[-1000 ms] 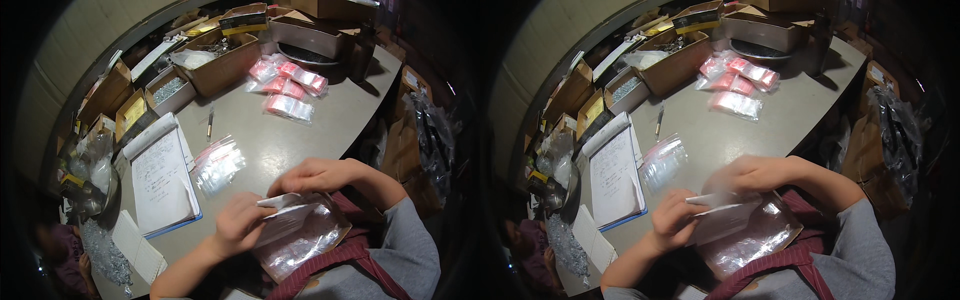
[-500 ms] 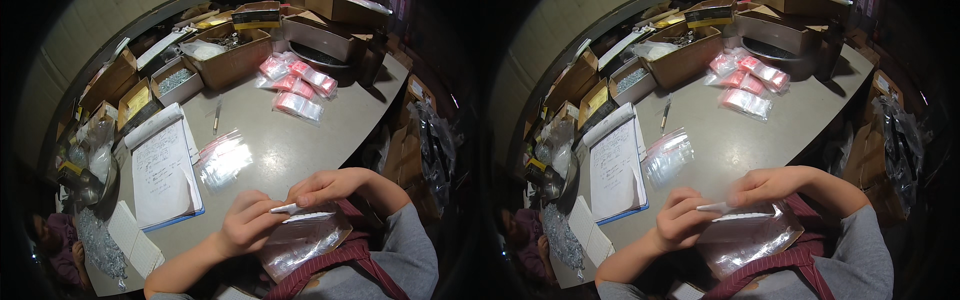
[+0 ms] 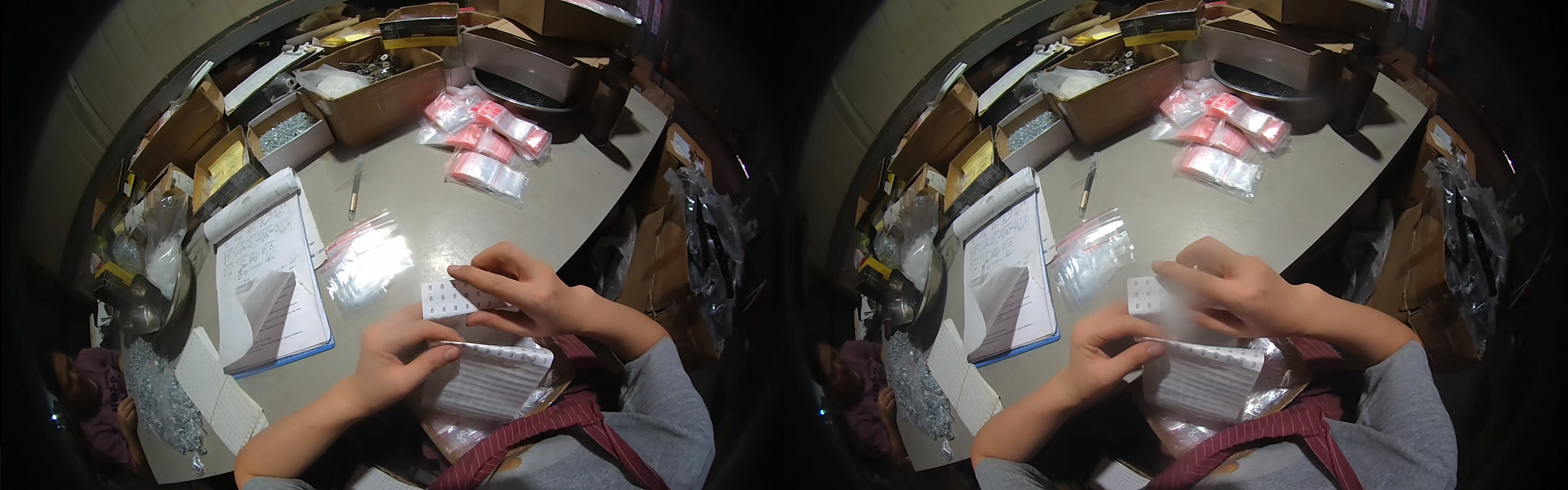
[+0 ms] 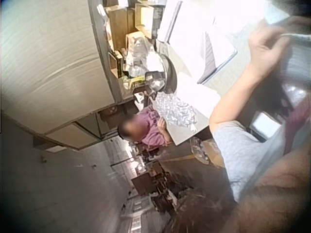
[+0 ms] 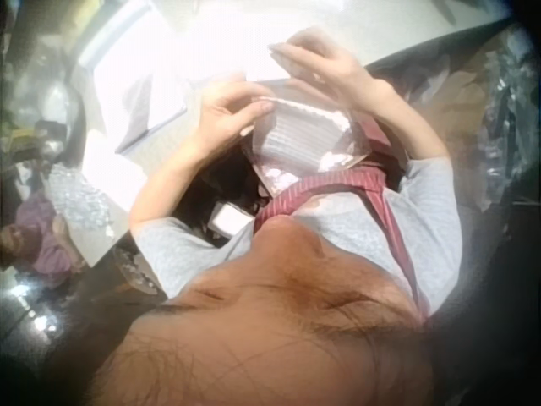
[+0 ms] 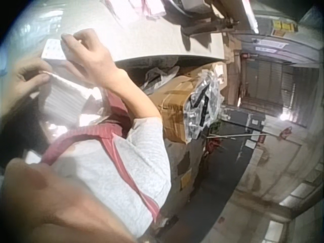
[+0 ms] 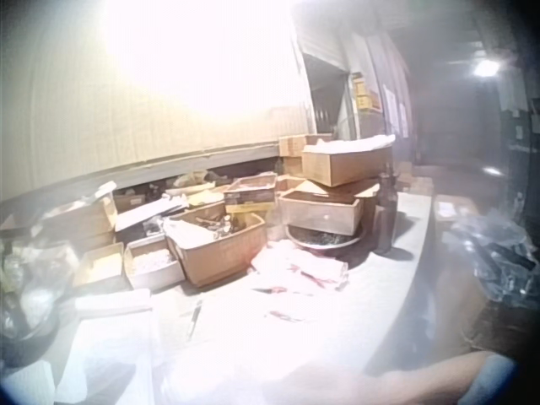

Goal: The person repeatedly tears off small adhesive labels from a sheet and places them into clear plastic bags on a cluttered workbench. The person handles the label sheet and bags by hand, moving completed bags aside as they continue the process.

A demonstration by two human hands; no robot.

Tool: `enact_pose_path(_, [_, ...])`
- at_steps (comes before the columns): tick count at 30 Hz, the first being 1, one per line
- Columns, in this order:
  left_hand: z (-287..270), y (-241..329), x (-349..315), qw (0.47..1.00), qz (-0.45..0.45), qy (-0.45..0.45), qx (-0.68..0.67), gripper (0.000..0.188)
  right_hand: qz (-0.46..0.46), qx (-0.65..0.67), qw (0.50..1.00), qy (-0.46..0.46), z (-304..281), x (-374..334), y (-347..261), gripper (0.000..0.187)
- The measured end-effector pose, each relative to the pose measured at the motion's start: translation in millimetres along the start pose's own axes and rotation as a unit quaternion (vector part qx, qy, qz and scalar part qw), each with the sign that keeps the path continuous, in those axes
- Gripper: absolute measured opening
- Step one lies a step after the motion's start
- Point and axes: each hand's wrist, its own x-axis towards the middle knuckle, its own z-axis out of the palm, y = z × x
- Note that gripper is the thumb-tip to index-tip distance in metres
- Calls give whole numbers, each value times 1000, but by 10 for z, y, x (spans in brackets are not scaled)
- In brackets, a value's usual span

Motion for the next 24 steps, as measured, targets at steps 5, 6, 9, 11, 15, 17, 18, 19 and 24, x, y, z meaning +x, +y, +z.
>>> enact_pose_path(5, [30,-44,-55,1000,0,28,7,15,21,50,998,-44,62,4,4,57])
enact_pose_path(6, [22,-51,-46,999,30,28,31,15,22,75,996,-49,67,-3,13,53])
enact_pose_path(9, [8,-54,-23,993,80,28,77,16,37,139,988,-59,78,-35,33,41])
enact_pose_path(11, [20,-41,-21,995,61,28,73,16,63,162,983,-56,75,-80,26,35])
enact_pose_path(15, [6,-89,-15,992,45,62,98,16,92,107,990,-29,21,-130,21,35])
enact_pose_path(17, [29,-41,23,995,37,73,60,17,57,80,995,-20,-2,-146,46,36])
enact_pose_path(18, [29,-42,32,995,51,62,66,17,33,72,997,0,31,-159,43,34])
enact_pose_path(19, [23,-43,37,994,66,51,72,17,27,70,997,-13,34,-171,51,35])
enact_pose_path(24, [3,-57,-15,998,-13,20,65,17,-15,73,996,-46,62,-150,38,36])
